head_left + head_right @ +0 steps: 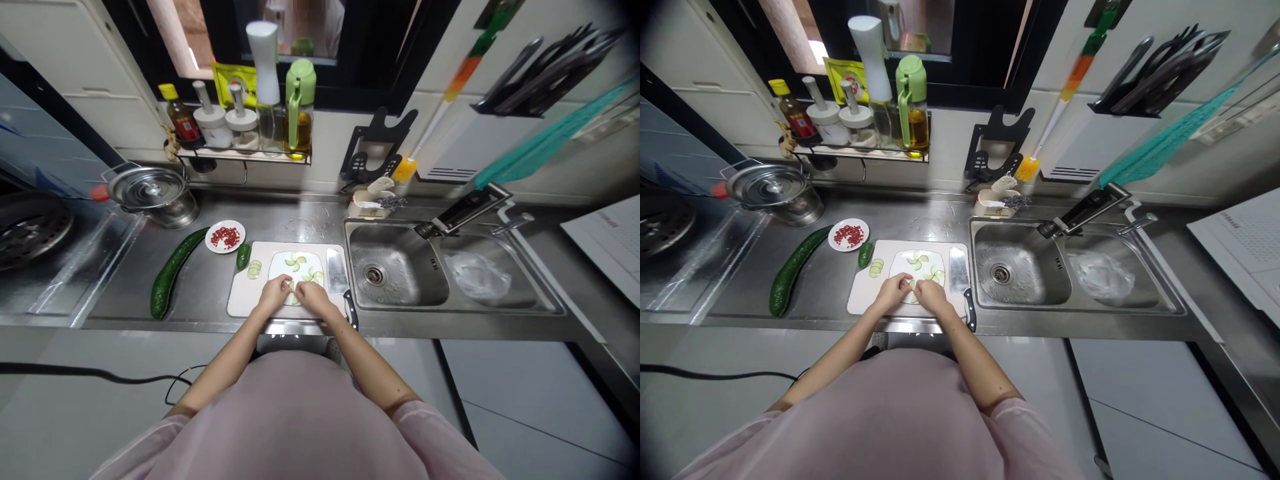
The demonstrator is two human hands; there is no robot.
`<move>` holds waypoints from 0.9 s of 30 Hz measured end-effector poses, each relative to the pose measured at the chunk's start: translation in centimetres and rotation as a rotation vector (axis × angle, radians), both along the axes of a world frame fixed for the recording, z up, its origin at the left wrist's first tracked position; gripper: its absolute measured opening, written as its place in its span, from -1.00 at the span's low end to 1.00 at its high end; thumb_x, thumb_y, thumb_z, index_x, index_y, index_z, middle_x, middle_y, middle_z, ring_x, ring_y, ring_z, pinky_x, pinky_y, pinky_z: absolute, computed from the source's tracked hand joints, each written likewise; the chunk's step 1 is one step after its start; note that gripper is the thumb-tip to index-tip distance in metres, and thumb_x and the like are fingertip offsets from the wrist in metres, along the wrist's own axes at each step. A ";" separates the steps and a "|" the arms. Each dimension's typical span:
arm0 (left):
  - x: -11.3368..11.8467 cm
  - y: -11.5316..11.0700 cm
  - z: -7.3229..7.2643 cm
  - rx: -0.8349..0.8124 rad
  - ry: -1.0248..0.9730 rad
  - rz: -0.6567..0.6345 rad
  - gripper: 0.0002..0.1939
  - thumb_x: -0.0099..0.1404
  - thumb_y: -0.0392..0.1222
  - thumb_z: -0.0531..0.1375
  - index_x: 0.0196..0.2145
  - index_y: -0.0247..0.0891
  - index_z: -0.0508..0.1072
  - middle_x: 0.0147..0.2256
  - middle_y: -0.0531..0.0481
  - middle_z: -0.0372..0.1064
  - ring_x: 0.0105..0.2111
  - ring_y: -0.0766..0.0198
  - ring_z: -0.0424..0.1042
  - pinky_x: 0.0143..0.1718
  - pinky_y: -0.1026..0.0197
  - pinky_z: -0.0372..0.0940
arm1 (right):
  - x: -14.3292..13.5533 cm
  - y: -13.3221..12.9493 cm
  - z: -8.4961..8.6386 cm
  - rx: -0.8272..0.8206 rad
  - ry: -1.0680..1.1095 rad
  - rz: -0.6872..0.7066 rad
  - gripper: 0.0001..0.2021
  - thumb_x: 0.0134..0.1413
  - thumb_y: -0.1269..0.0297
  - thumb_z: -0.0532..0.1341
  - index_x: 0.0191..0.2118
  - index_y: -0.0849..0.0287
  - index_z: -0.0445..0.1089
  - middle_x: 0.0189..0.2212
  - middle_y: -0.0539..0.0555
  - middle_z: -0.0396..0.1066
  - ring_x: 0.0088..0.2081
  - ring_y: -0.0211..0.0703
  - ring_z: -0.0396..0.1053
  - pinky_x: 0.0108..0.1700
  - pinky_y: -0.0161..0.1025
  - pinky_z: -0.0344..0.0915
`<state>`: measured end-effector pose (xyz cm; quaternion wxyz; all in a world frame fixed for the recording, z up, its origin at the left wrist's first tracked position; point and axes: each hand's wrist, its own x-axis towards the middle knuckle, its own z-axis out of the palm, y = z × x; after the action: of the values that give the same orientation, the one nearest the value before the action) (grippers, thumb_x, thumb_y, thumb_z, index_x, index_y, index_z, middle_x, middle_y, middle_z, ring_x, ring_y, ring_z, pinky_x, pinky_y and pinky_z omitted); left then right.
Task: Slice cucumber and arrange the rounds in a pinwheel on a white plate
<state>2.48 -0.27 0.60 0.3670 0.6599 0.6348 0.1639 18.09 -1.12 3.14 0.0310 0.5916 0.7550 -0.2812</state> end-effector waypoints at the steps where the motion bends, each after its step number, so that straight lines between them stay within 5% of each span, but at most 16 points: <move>1: 0.0 0.0 0.0 0.011 0.017 -0.014 -0.70 0.18 -0.35 0.16 -0.11 -0.23 0.48 -0.38 0.03 0.48 -0.35 0.29 0.42 -0.29 0.30 0.23 | -0.1 -0.1 -0.1 0.009 -0.006 0.002 -0.75 0.26 0.26 0.04 -0.17 0.19 0.45 -0.21 0.13 0.49 -0.20 -0.16 0.37 -0.32 -0.34 0.05; 17: -0.5 -0.5 -0.4 0.162 0.158 -0.126 -0.76 0.27 -0.26 0.12 -0.13 -0.21 0.51 -0.25 -0.07 0.41 -0.25 0.23 0.40 -0.19 0.24 0.25 | 0.8 -1.3 0.1 0.121 -0.025 0.023 -0.69 0.32 0.25 -0.05 0.03 0.07 0.35 -0.11 0.10 0.43 -0.10 -0.15 0.35 -0.18 -0.31 0.14; 27: -0.1 -0.8 0.3 0.146 0.232 -0.153 -0.77 0.31 -0.16 0.13 -0.15 -0.16 0.54 -0.23 -0.07 0.38 -0.20 0.22 0.38 -0.12 0.21 0.20 | 0.6 -2.4 0.3 0.035 -0.115 0.084 -0.62 0.34 0.18 -0.09 0.12 0.03 0.33 -0.12 0.16 0.40 -0.11 -0.11 0.36 -0.15 -0.26 0.18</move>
<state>2.42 -1.07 0.89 0.2538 0.7458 0.6072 0.1039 18.69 -3.54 3.48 0.0759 0.5749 0.7810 -0.2320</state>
